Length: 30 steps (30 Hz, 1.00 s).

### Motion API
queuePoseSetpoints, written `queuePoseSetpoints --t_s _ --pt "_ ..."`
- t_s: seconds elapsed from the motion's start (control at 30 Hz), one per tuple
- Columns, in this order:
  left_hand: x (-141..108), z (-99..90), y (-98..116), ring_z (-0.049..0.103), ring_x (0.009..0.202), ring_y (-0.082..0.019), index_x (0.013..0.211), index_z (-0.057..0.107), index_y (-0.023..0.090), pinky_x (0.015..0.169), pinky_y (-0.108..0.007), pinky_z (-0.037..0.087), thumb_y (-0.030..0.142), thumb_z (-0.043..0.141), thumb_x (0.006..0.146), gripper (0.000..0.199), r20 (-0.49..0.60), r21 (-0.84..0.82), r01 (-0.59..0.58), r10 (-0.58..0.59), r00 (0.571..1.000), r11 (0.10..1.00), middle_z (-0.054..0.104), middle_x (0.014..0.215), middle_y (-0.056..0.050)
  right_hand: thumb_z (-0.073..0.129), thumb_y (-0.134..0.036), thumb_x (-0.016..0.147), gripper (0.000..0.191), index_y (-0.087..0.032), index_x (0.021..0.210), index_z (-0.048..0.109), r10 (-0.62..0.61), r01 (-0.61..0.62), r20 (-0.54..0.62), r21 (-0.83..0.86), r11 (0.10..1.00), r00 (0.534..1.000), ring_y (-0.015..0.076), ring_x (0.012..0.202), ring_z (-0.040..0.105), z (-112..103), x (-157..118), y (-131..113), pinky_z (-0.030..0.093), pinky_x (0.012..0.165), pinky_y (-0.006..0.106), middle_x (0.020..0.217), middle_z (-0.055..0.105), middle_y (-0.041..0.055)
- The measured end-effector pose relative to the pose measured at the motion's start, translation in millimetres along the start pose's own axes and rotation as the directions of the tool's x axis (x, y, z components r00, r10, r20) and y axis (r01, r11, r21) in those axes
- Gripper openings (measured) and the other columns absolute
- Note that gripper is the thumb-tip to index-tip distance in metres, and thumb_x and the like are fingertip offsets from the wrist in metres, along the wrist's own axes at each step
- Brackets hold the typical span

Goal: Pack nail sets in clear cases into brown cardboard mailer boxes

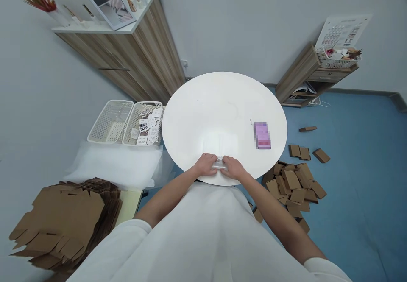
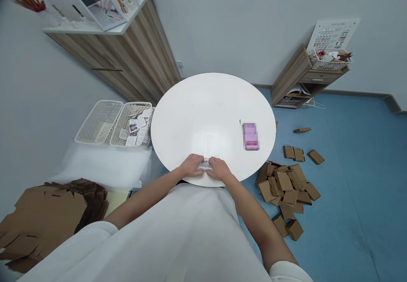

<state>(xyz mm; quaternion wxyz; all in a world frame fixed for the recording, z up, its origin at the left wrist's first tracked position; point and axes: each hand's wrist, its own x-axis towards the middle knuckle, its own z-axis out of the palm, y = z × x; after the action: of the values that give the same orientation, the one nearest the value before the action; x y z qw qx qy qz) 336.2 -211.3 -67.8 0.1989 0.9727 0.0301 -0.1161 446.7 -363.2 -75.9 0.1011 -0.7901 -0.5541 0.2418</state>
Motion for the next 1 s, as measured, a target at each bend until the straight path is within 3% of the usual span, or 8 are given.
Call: queuePoseSetpoints --t_s 0.07,0.17,0.27,0.37,0.5,0.67,0.83,1.0 --pt "-8.2 -1.7 5.0 0.055 0.083 -0.022 0.094 0.048 0.02 0.077 -0.033 0.038 0.036 0.051 0.071 0.028 0.051 -0.014 -0.006 0.007 0.999 1.0 0.059 0.085 -0.005 0.045 -0.036 0.08 0.024 -0.018 0.094 0.047 -0.001 0.001 0.035 0.021 1.0 0.999 0.0179 0.076 0.054 0.1 -12.1 -4.0 0.037 0.069 0.029 0.084 0.058 0.0046" --pt "-14.7 -3.6 9.4 0.056 0.075 -0.02 0.094 0.049 0.02 0.072 -0.031 0.039 0.035 0.048 0.074 0.025 0.08 -0.043 -0.014 0.017 0.997 0.999 0.059 0.078 -0.003 0.04 -0.036 0.083 0.022 -0.018 0.093 0.047 -0.022 0.022 -0.019 0.049 0.999 1.0 0.0186 0.08 0.053 1.5 -23.2 -7.7 0.036 0.072 0.03 0.085 0.058 0.0046" --pt "-11.3 -6.0 9.6 0.056 0.079 -0.018 0.094 0.051 0.021 0.079 -0.031 0.038 0.032 0.044 0.077 0.022 0.03 -0.075 0.017 -0.015 0.999 0.997 0.06 0.084 -0.002 0.038 -0.037 0.084 0.022 -0.02 0.092 0.05 -0.017 0.028 -0.15 0.068 0.997 0.989 0.0202 0.093 0.05 -0.9 -21.3 -5.9 0.036 0.077 0.031 0.099 0.055 0.0072" --pt "-3.0 -8.0 6.2 0.053 0.095 -0.019 0.094 0.054 0.021 0.085 -0.033 0.038 0.034 0.04 0.081 0.024 -0.047 -0.086 0.09 -0.094 0.994 0.992 0.058 0.101 -0.005 0.037 -0.039 0.085 0.024 -0.02 0.09 0.053 0.058 -0.044 -0.213 0.071 0.997 0.975 0.0207 0.092 0.05 -5.8 -10.0 -1.1 0.037 0.075 0.031 0.101 0.055 0.0081" --pt "6.3 -8.9 -3.6 0.053 0.096 -0.02 0.1 0.056 0.022 0.08 -0.034 0.042 0.036 0.041 0.081 0.028 -0.012 -0.134 0.192 -0.195 0.981 0.972 0.058 0.104 -0.005 0.036 -0.038 0.087 0.027 -0.02 0.09 0.056 0.159 -0.145 -0.182 0.092 0.985 0.97 0.0198 0.083 0.053 -8.5 8.0 4.2 0.037 0.069 0.03 0.089 0.058 0.0075" --pt "14.8 -7.4 -17.1 0.057 0.091 -0.018 0.105 0.054 0.021 0.076 -0.029 0.045 0.027 0.042 0.08 0.028 0.041 -0.255 0.237 -0.234 0.971 0.937 0.061 0.102 -0.003 0.036 -0.037 0.087 0.026 -0.021 0.095 0.056 0.262 -0.235 -0.121 0.204 0.95 0.957 0.0175 0.079 0.056 -7.1 24.7 11.8 0.037 0.064 0.027 0.092 0.059 0.0062" --pt "21.6 2.6 -24.9 0.057 0.091 -0.018 0.104 0.052 0.02 0.075 -0.029 0.045 0.022 0.045 0.077 0.028 0.028 -0.287 0.353 -0.361 0.932 0.89 0.061 0.103 -0.004 0.041 -0.028 0.084 0.023 -0.022 0.104 0.05 0.311 -0.266 -0.098 0.318 0.91 0.946 0.0174 0.085 0.057 -2.7 31.0 22.5 0.038 0.065 0.026 0.097 0.061 0.0052" --pt "19.6 13.6 -30.7 0.056 0.087 -0.018 0.097 0.052 0.019 0.07 -0.027 0.044 0.023 0.044 0.079 0.02 0.028 -0.243 0.449 -0.456 0.89 0.86 0.06 0.098 -0.005 0.041 -0.025 0.082 0.02 -0.022 0.097 0.054 0.354 -0.278 -0.126 0.405 0.871 0.927 0.0168 0.085 0.057 3.3 34.2 30.5 0.04 0.067 0.026 0.094 0.062 0.0041"
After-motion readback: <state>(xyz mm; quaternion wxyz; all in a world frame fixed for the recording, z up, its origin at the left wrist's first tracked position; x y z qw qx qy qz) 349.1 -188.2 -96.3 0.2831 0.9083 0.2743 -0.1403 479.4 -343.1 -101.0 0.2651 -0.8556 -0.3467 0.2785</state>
